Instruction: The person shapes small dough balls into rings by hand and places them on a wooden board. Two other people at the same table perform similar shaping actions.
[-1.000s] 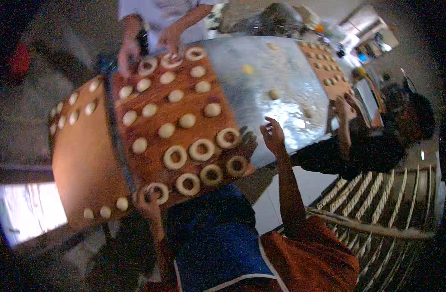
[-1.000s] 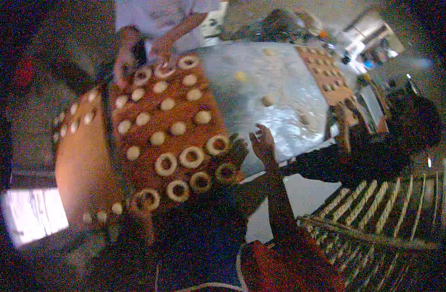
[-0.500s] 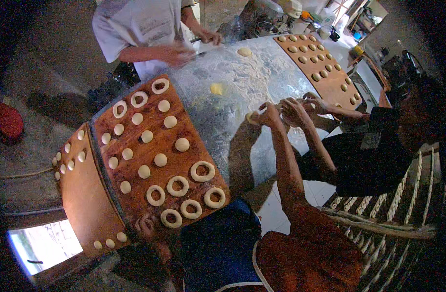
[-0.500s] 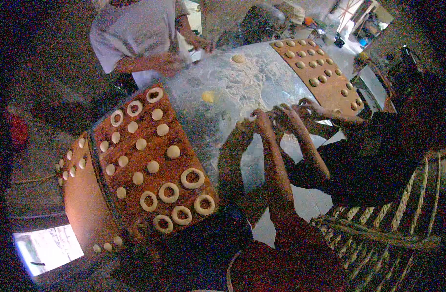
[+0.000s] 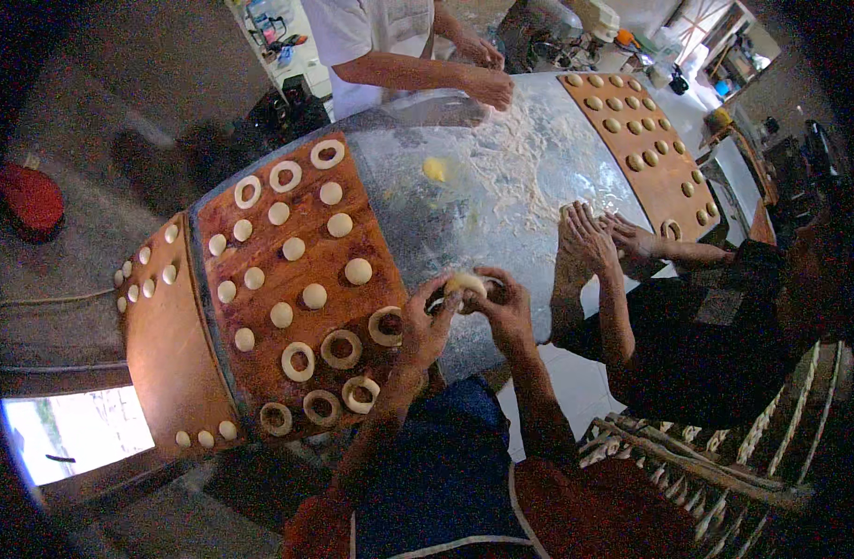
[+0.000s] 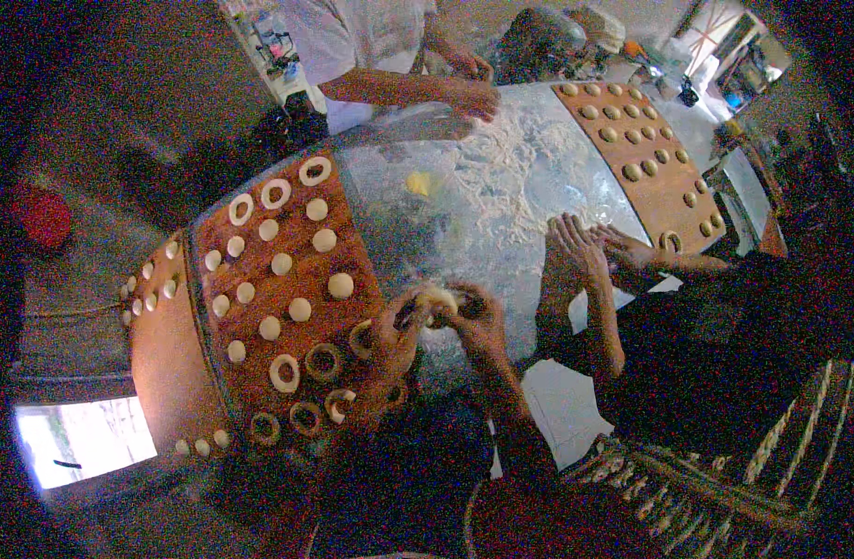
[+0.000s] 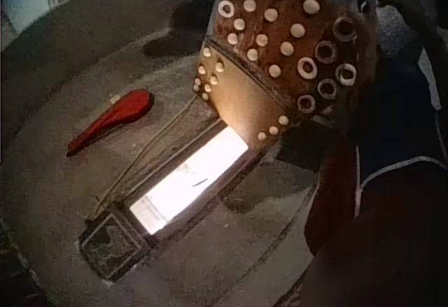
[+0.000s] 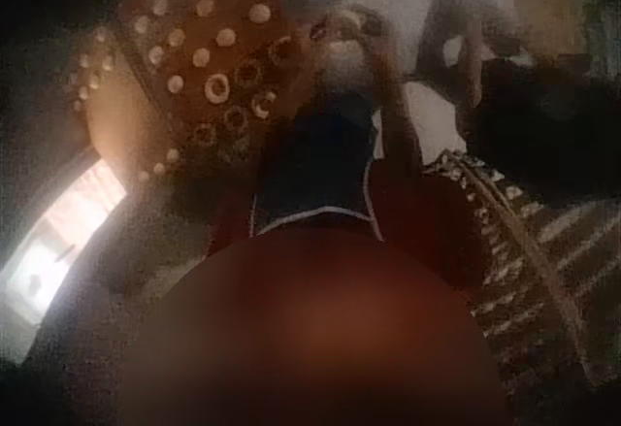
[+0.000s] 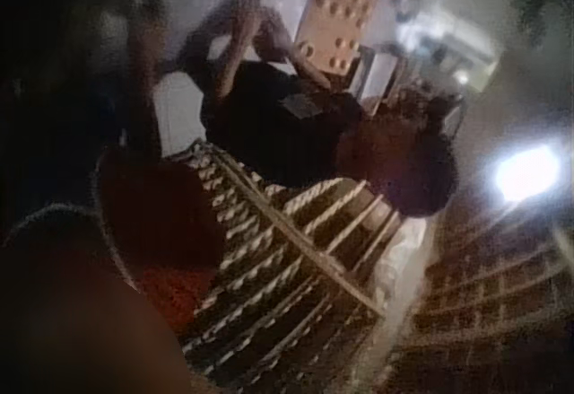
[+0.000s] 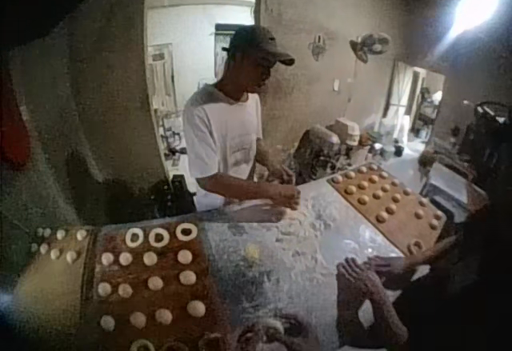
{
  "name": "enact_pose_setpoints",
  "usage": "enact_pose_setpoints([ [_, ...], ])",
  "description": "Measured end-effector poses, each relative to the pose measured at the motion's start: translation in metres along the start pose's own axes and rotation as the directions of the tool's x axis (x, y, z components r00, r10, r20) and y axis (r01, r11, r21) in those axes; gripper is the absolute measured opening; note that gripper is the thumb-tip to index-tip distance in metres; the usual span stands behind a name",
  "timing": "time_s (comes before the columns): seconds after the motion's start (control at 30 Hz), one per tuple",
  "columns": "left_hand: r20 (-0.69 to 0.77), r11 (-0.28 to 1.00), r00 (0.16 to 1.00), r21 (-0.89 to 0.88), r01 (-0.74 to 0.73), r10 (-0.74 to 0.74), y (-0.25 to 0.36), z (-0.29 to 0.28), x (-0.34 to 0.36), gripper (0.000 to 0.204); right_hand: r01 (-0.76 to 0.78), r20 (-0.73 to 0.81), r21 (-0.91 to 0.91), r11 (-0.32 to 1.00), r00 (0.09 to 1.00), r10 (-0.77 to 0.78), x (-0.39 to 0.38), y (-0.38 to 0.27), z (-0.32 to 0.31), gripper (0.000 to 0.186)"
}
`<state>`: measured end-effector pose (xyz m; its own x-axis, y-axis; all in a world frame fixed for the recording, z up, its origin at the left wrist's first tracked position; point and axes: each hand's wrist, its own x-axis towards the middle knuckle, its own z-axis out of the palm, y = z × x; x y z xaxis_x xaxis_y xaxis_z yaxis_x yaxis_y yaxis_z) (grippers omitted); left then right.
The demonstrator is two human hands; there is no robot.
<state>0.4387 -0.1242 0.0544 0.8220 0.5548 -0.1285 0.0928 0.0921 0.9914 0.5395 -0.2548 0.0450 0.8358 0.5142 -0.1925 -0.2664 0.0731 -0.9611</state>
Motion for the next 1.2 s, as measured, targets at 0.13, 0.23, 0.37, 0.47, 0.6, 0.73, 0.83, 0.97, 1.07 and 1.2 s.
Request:
enact_pose_setpoints([
  [0.13, -0.013, 0.987, 1.000, 0.156, 0.027, -0.026, 0.003, -0.001, -0.005, 0.028, 0.035, 0.018, -0.125, 0.992, 0.999, -0.033, -0.021, -0.009, 0.018, 0.032],
  [0.23, 0.012, 0.970, 0.997, 0.228, -0.077, 0.077, 0.004, -0.009, -0.012, 0.027, 0.052, 0.087, -0.139, 0.989, 0.995, -0.040, -0.021, -0.011, 0.022, 0.041],
  [0.37, 0.022, 0.991, 0.998, 0.119, 0.053, -0.056, 0.008, -0.030, -0.019, 0.030, -0.045, 0.275, -0.078, 0.996, 0.959, 0.065, -0.017, -0.012, 0.033, 0.060],
  [0.47, -0.002, 0.930, 0.968, -0.279, 0.240, -0.251, -0.004, -0.049, -0.021, 0.033, -0.115, 0.498, -0.079, 0.990, 0.856, 0.139, -0.017, -0.016, 0.042, 0.068],
  [0.6, -0.016, 0.880, 0.999, 0.473, 0.044, -0.042, -0.052, -0.077, -0.026, 0.038, -0.378, 0.512, 0.256, 0.890, 0.834, 0.208, -0.008, -0.013, 0.053, 0.055],
  [0.73, -0.023, 0.766, 0.983, 0.629, -0.129, 0.184, -0.096, -0.086, -0.033, 0.038, -0.170, 0.268, -0.470, 0.866, 0.907, 0.324, 0.003, 0.009, 0.070, 0.043],
  [0.83, -0.032, 0.660, 0.938, 0.719, -0.218, 0.344, -0.119, -0.085, -0.034, 0.039, -0.178, 0.214, -0.207, 0.962, 0.951, 0.222, -0.006, 0.034, 0.078, 0.058],
  [0.97, -0.023, 0.436, 0.828, 0.858, -0.271, 0.560, -0.136, -0.083, -0.034, 0.040, -0.016, 0.341, 0.079, 0.997, 0.940, -0.011, -0.012, 0.065, 0.089, 0.055],
  [1.07, 0.008, 0.198, 0.681, 0.954, -0.224, 0.732, -0.132, -0.090, -0.037, 0.040, 0.478, 0.456, -0.639, 0.603, 0.866, -0.203, -0.009, 0.089, 0.100, 0.041],
  [1.2, 0.139, -0.151, 0.557, 0.988, -0.024, 0.819, -0.103, -0.113, -0.046, 0.037, 0.344, 0.338, -0.587, 0.733, 0.927, -0.165, -0.016, 0.117, 0.117, 0.038],
])
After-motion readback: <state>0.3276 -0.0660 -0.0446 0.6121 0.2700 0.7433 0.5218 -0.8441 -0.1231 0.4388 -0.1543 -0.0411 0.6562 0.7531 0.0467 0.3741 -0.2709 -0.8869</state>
